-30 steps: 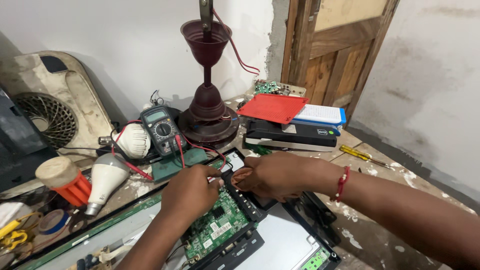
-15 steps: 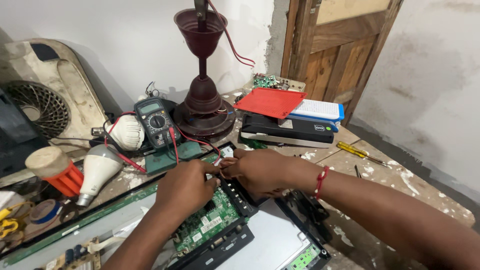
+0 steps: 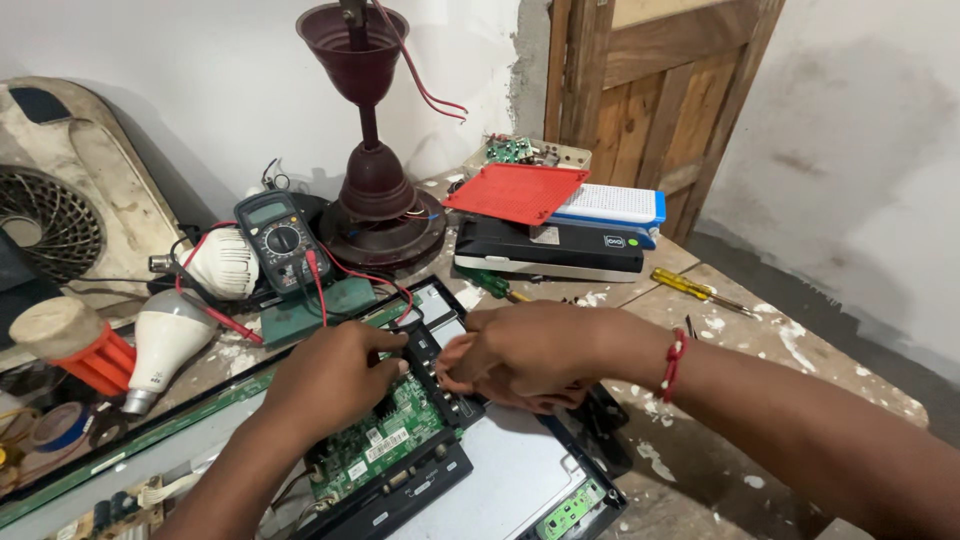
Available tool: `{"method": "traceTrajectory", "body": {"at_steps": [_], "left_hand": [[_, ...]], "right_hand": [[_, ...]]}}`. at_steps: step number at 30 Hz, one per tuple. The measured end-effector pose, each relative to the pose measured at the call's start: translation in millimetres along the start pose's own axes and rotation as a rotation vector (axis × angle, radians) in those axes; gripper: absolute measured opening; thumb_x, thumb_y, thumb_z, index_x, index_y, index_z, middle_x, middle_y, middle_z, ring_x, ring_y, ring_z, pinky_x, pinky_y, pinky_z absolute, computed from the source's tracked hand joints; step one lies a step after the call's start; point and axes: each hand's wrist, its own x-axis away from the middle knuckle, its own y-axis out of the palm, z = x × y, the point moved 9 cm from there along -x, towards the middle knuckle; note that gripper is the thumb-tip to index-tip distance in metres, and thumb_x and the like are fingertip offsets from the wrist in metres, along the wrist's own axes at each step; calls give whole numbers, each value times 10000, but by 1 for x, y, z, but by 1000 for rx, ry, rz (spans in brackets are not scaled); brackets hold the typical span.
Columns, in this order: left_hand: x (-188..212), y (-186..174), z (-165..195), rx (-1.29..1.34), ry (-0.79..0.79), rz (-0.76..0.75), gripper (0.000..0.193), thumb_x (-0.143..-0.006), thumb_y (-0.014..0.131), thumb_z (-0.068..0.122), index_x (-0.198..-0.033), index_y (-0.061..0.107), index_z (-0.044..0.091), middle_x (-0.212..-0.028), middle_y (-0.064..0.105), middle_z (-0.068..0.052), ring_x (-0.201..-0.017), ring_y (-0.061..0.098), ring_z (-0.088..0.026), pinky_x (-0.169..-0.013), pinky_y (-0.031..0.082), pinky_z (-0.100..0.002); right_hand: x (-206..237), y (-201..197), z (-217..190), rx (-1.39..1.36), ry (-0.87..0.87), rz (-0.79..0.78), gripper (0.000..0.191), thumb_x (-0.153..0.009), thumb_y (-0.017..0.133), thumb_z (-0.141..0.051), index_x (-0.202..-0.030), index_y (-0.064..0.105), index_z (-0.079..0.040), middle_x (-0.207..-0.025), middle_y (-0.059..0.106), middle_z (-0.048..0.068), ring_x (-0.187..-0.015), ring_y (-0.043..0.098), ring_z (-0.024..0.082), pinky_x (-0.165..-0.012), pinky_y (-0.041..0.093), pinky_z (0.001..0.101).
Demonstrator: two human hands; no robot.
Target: The person works on the disassembled back of a television lying on a cluttered workbench, handling the power board and main board, wiping components with a cloth, and using a screwdriver to unscrew and adjust parts on the boards.
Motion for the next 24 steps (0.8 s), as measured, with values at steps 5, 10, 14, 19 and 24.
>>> {"method": "traceTrajectory", "body": {"at_steps": [5, 10, 14, 19, 24], "left_hand": [[1, 2, 0, 28, -19, -18, 354, -838, 738, 355, -1171, 772, 241, -1050, 779, -89, -921, 752, -292, -841, 568, -409], [3, 1, 3, 31, -12, -25, 335, -851, 752, 368, -1166, 771, 255, -1050, 773, -64, -883, 754, -290, -801, 567, -420], [4, 4, 0, 1, -103, -88, 334, -876, 749, 369, -1200, 755, 289, -1018, 787, -88, -874, 766, -290, -814, 570, -417], [0, 3, 5, 14, -35, -69, 325, -864, 757, 363, -1176, 771, 276, -1076, 780, -62, -905, 764, -284, -824, 578, -401], [-3, 8, 0, -11, -46, -79, 331, -870, 760, 368, -1186, 766, 268, -1084, 783, -66, -929, 765, -280, -849, 576, -406]], "right_hand": [[-9, 5, 23, 133, 201, 47, 256, -824, 622, -243, -1038, 760, -223, -995, 610, 105, -802, 687, 311, -680, 546, 451], [-39, 9, 40, 275, 220, 111, 293, -923, 581, -250, -1177, 728, -236, -1006, 639, 132, -866, 689, 331, -682, 535, 476], [-47, 13, 41, 353, 174, 105, 427, -809, 622, -170, -1223, 706, -236, -1061, 608, 126, -881, 689, 337, -672, 542, 472], [-30, 8, 37, 206, 104, 57, 438, -773, 649, -184, -1199, 727, -249, -1065, 605, 111, -918, 676, 335, -707, 541, 470], [-30, 13, 42, 193, 129, 67, 366, -855, 606, -220, -1193, 736, -274, -1056, 618, 103, -954, 672, 327, -730, 545, 477]]}}
